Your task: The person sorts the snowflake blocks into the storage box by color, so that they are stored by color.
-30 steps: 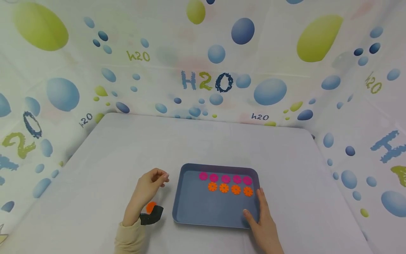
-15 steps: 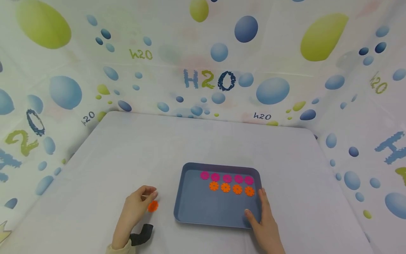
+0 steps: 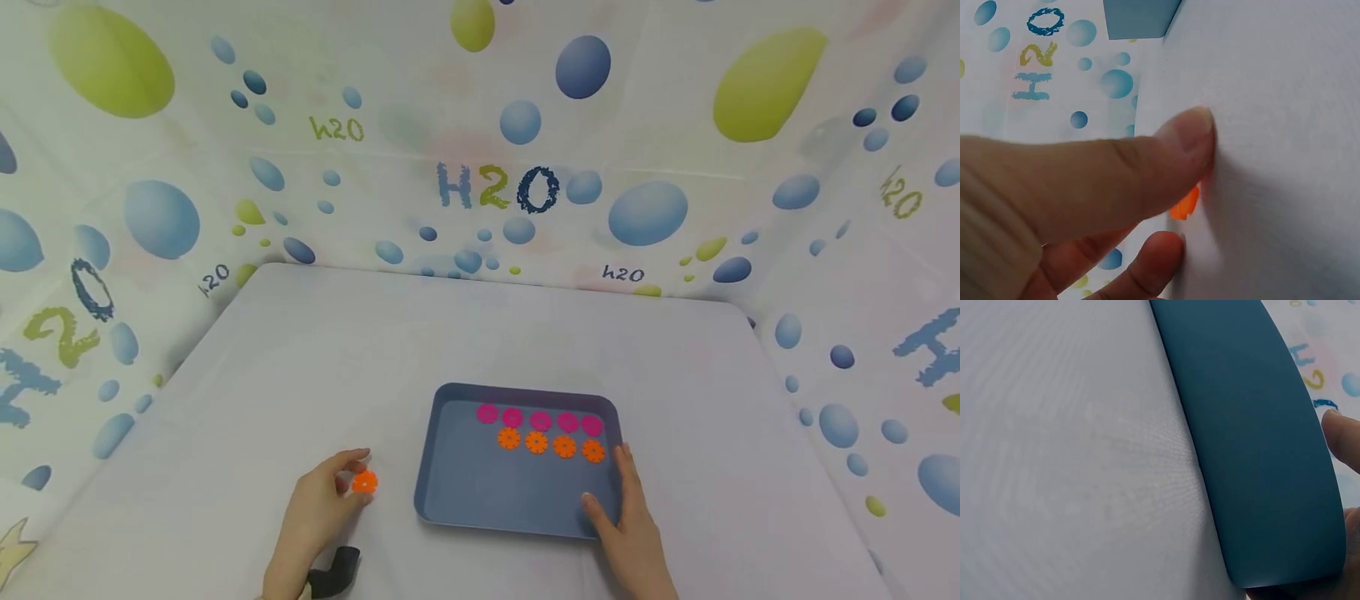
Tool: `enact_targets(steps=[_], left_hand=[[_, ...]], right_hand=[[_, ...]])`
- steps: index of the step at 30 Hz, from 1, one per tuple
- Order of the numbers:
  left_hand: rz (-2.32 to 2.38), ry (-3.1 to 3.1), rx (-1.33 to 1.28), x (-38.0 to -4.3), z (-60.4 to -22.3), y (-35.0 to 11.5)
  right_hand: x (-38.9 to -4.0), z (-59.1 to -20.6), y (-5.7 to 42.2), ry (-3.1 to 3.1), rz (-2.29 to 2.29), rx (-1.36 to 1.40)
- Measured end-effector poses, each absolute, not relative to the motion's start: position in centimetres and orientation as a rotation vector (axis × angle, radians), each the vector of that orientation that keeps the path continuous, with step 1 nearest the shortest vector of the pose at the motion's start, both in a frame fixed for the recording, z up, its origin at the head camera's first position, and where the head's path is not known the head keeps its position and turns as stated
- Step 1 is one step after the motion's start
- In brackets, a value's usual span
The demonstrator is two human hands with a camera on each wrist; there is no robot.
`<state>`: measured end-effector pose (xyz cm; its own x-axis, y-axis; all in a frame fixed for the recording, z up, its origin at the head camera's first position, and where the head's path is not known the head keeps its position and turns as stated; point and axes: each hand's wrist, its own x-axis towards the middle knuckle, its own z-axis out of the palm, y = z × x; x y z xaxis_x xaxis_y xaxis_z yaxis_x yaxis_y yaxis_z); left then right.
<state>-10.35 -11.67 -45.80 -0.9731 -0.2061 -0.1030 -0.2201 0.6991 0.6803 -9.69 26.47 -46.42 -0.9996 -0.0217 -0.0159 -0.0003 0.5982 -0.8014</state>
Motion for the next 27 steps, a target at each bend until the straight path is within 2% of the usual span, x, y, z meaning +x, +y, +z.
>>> enact_targets(steps=[15,27], left_hand=[[0.987,2.86,-0.37,-10.6,-45.0,-11.9],[1.236,2.83,-0.347,-12.6,-43.6,-11.0]], right_hand=[[-9.7,-46.2,26.5,2.782,-1.397,-0.012],[-9.8,-46.5,26.5,2.78,-1.399,-0.018]])
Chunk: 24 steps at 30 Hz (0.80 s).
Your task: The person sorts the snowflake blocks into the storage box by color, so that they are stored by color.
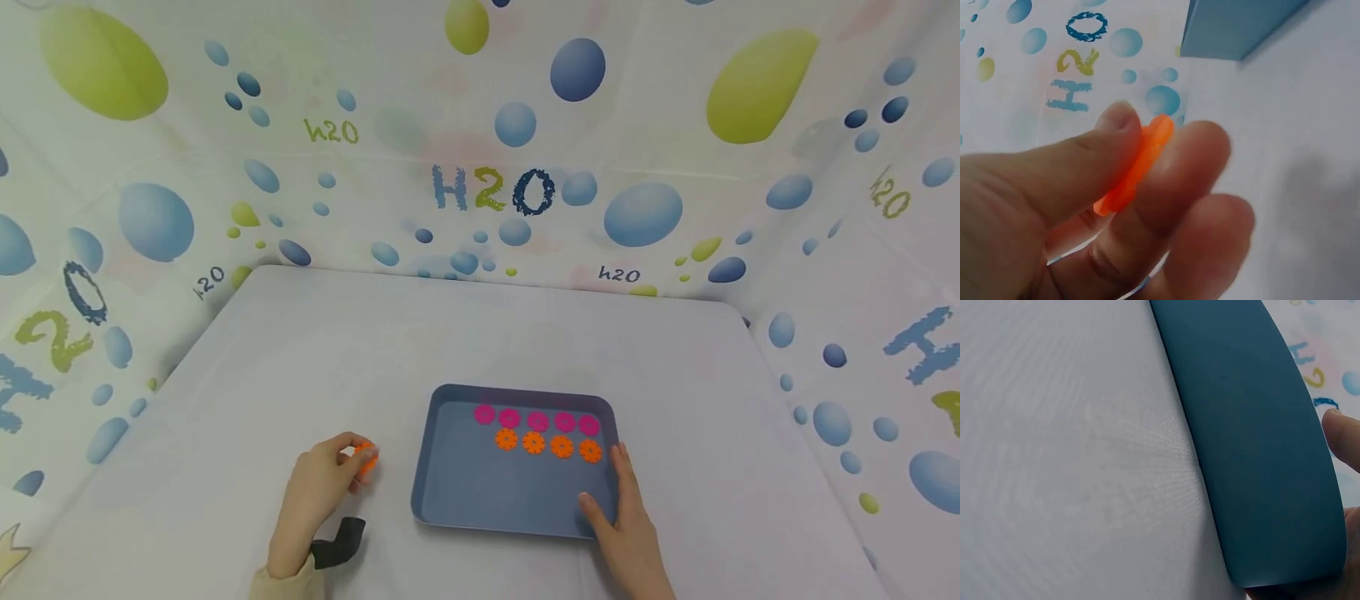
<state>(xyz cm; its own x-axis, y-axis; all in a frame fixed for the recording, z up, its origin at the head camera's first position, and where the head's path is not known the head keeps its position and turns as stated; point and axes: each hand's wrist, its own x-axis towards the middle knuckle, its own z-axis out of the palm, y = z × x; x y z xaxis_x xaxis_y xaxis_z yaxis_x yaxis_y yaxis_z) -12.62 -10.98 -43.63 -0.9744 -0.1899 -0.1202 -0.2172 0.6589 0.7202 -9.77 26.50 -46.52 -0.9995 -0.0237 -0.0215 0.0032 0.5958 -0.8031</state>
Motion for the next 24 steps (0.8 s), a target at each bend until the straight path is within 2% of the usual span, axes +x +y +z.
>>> enact_targets(steps=[14,24], left_hand=[[1.483,2.724,-0.192,-15.3,-42.1,-8.7],[1.449,2.743,0.09,-18.3,-41.2,-4.8]], right_hand=[[-9.8,-46.5,26.5,2.781,-1.4,-0.012],[-9.5,-47.0,26.3,2.807,-1.383,0.018]])
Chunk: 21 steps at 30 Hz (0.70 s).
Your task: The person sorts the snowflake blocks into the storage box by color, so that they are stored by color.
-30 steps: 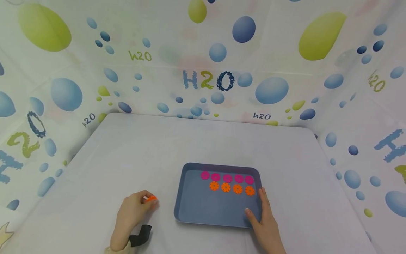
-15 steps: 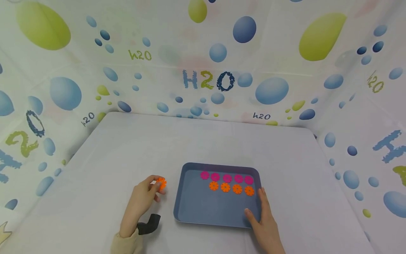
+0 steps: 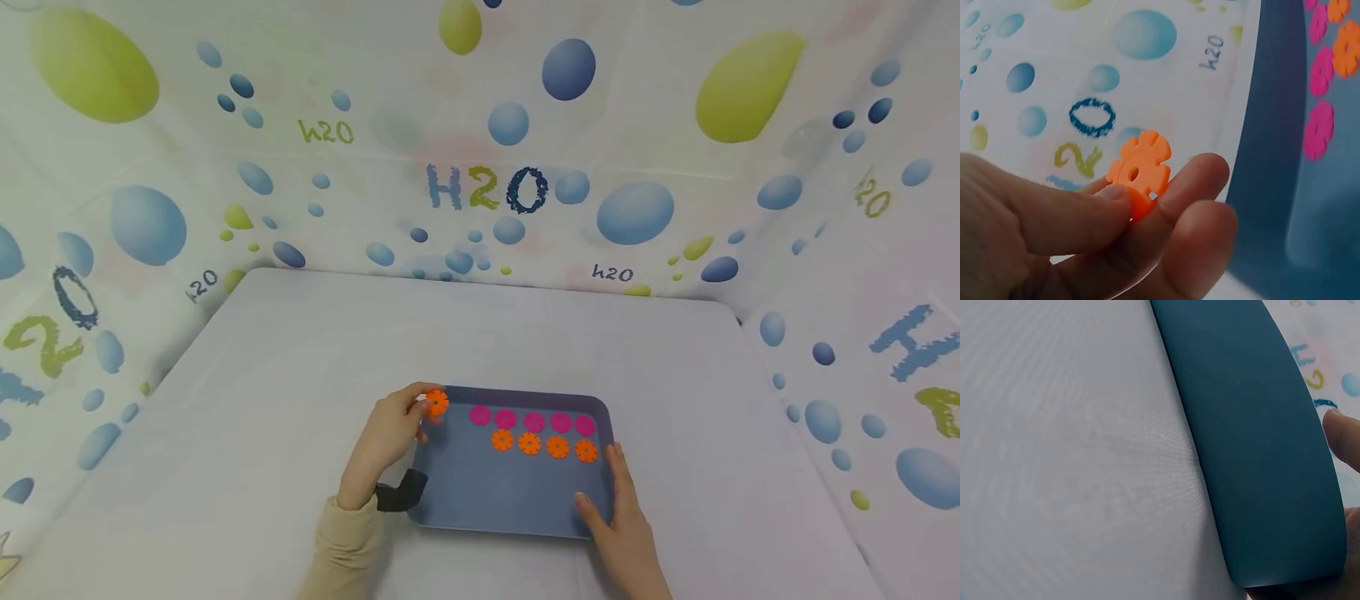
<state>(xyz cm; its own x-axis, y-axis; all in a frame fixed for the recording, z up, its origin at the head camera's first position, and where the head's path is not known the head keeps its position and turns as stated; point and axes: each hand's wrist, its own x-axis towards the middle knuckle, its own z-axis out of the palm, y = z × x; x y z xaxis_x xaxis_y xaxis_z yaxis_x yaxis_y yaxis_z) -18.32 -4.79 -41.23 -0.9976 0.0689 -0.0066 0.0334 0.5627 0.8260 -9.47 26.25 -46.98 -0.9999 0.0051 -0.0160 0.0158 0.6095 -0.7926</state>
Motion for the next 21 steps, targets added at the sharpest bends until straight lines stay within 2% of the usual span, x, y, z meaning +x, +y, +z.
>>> enact_targets(steps=[8,21], left_hand=[[1.288,2.765,0.203,-20.1,-41.7,-1.5],[1.029,2.87,0.104,-20.4,-43.0,-0.3]], right_hand=[[-9.4,-47.1,26.0,2.813,-1.384,0.037],[-9.1,-47.3,26.0,2.807,-1.4,0.042]])
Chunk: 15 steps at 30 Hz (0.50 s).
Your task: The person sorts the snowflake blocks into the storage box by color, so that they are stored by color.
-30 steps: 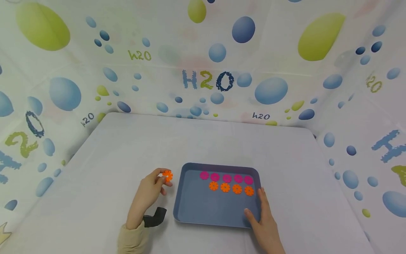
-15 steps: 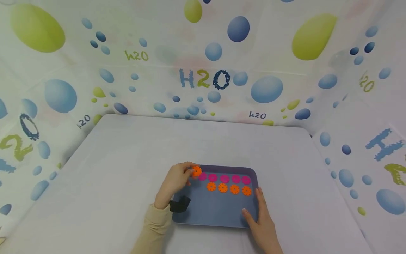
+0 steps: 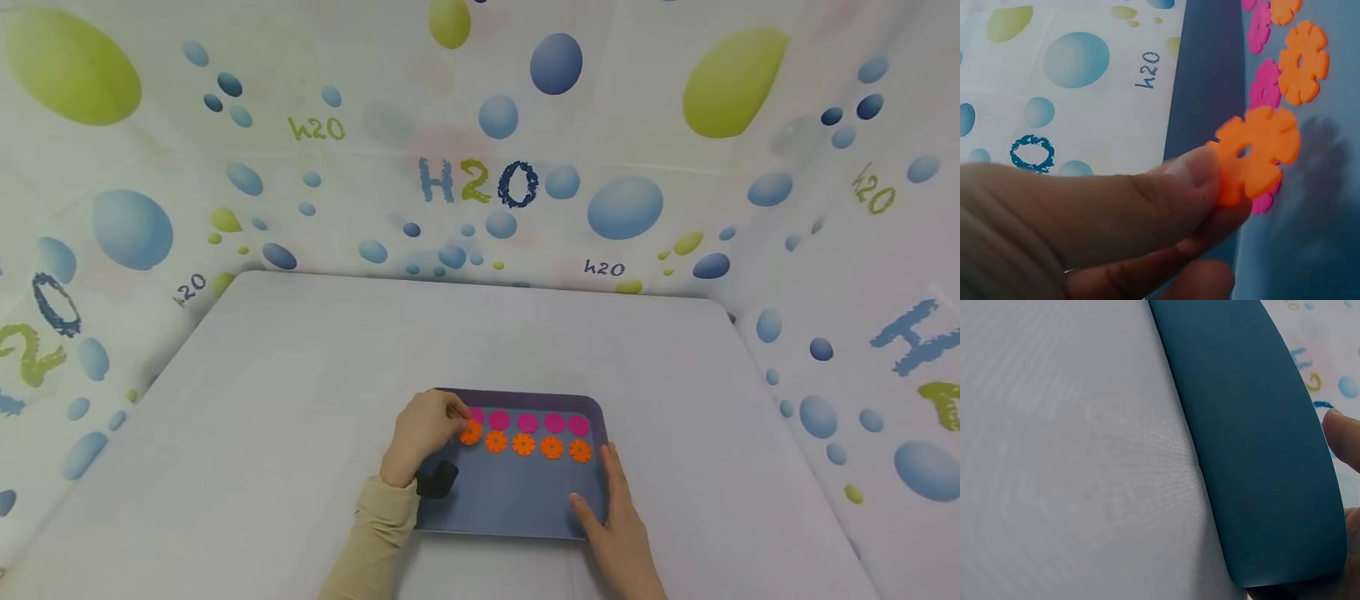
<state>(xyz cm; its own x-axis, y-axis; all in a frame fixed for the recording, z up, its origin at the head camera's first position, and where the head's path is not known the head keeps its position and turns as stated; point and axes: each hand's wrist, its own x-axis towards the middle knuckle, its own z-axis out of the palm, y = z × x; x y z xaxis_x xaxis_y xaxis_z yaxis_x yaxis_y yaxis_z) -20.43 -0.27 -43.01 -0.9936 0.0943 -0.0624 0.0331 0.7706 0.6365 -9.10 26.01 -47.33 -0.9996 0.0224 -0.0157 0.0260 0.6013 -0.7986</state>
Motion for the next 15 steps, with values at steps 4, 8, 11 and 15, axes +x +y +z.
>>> enact_targets(steps=[4,8,11,15], left_hand=[[0.964,2.899,0.052,-20.8,-42.8,0.1],[0.928,2.921,0.031,-21.0,-42.8,0.5],[0.891,2.946,0.034,-21.2,-42.8,0.7],[0.797,3.008,0.034,-21.5,-43.0,1.0]], right_hand=[[-9.4,-47.1,26.2,2.805,-1.4,0.037],[-9.7,-46.9,26.4,2.805,-1.398,0.033],[-9.9,-46.7,26.6,2.807,-1.404,0.028],[-10.3,-46.4,26.9,2.811,-1.405,0.016]])
